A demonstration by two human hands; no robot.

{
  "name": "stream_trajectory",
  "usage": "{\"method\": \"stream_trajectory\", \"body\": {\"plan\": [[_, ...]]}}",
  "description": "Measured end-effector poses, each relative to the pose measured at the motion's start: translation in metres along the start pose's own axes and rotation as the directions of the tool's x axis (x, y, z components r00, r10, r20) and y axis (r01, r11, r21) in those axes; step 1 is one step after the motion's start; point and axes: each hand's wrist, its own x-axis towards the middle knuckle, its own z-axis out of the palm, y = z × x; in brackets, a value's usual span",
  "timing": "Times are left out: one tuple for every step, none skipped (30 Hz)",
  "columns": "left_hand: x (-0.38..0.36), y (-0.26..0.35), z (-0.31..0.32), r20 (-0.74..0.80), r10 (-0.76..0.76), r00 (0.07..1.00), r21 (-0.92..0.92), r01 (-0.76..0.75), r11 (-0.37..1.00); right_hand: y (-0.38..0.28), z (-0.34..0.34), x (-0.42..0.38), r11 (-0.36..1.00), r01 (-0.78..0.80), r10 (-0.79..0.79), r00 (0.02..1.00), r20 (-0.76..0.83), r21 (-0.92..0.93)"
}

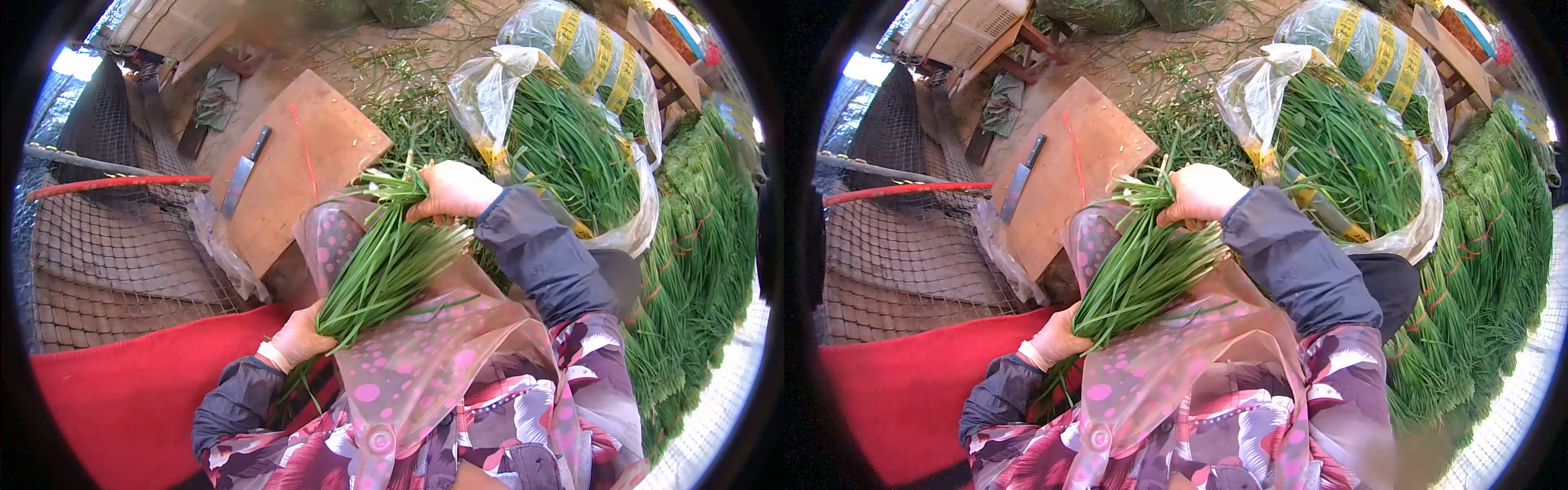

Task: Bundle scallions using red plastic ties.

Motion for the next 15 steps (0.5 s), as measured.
{"method": "stream_trajectory", "body": {"plan": [[0.000, -0.001, -0.001, 0.001, -0.001, 1.000, -0.001, 0.001, 1.000, -0.001, 0.000, 0.002, 0.998, -0.006, 0.005, 1.000, -0.014, -0.062], [0.000, -0.001, -0.003, -0.001, 0.004, 1.000, 0.082, -0.003, 0.997, -0.002, -0.001, 0.003, 0.998, -0.006, 0.006, 1.000, -0.013, -0.061], [0.001, -0.001, -0.004, -0.002, 0.008, 1.000, 0.160, -0.007, 0.987, -0.004, -0.002, 0.004, 0.999, -0.030, 0.030, 0.999, 0.016, 0.014], [0.002, 0.000, -0.003, -0.001, 0.006, 1.000, 0.157, -0.006, 0.988, -0.004, -0.002, 0.004, 0.994, -0.056, 0.052, 0.998, 0.045, 0.089], [0.002, 0.002, -0.003, 0.015, -0.010, 1.000, 0.150, 0.008, 0.989, -0.003, 0.000, 0.008, 0.995, -0.076, 0.071, 0.995, 0.065, 0.070], [0.002, 0.003, -0.004, 0.030, -0.026, 0.999, 0.144, 0.021, 0.989, -0.001, 0.005, 0.010, 0.995, -0.076, 0.071, 0.995, 0.066, 0.071], [0.003, 0.003, -0.005, 0.031, -0.028, 0.999, 0.142, 0.023, 0.990, 0.001, 0.010, 0.012, 0.998, -0.064, 0.064, 0.998, 0.000, -0.015], [0.004, 0.001, -0.004, 0.016, 0.005, 1.000, 0.113, -0.007, 0.994, 0.005, 0.015, 0.014, 0.993, -0.059, 0.053, 0.997, -0.061, -0.104], [0.004, 0.000, -0.003, 0.002, 0.034, 0.999, 0.085, -0.034, 0.996, 0.008, 0.018, 0.017, 0.986, -0.034, 0.018, 0.995, -0.094, -0.165], [0.004, 0.001, -0.003, 0.007, 0.029, 1.000, 0.084, -0.029, 0.996, 0.010, 0.018, 0.016, 0.986, -0.038, 0.024, 0.996, -0.091, -0.160], [0.004, 0.006, -0.003, 0.013, 0.002, 1.000, 0.017, -0.002, 1.000, 0.010, 0.015, 0.014, 0.998, -0.049, 0.053, 0.994, -0.098, 0.049], [0.005, 0.010, -0.003, 0.021, -0.024, 1.000, -0.051, 0.025, 0.998, 0.011, 0.012, 0.013, 0.965, -0.056, 0.084, 0.991, -0.100, 0.255], [0.005, 0.017, -0.004, 0.048, -0.034, 0.998, -0.106, 0.039, 0.994, 0.014, 0.012, 0.017, 0.905, -0.019, 0.072, 0.991, -0.110, 0.424], [0.006, 0.022, -0.005, 0.048, -0.034, 0.998, -0.107, 0.039, 0.993, 0.015, 0.007, 0.013, 0.862, -0.015, 0.081, 0.991, -0.107, 0.507], [0.007, 0.026, -0.006, 0.067, -0.025, 0.997, -0.120, 0.033, 0.992, 0.020, 0.010, 0.016, 0.847, 0.017, 0.060, 0.990, -0.128, 0.531]]}}
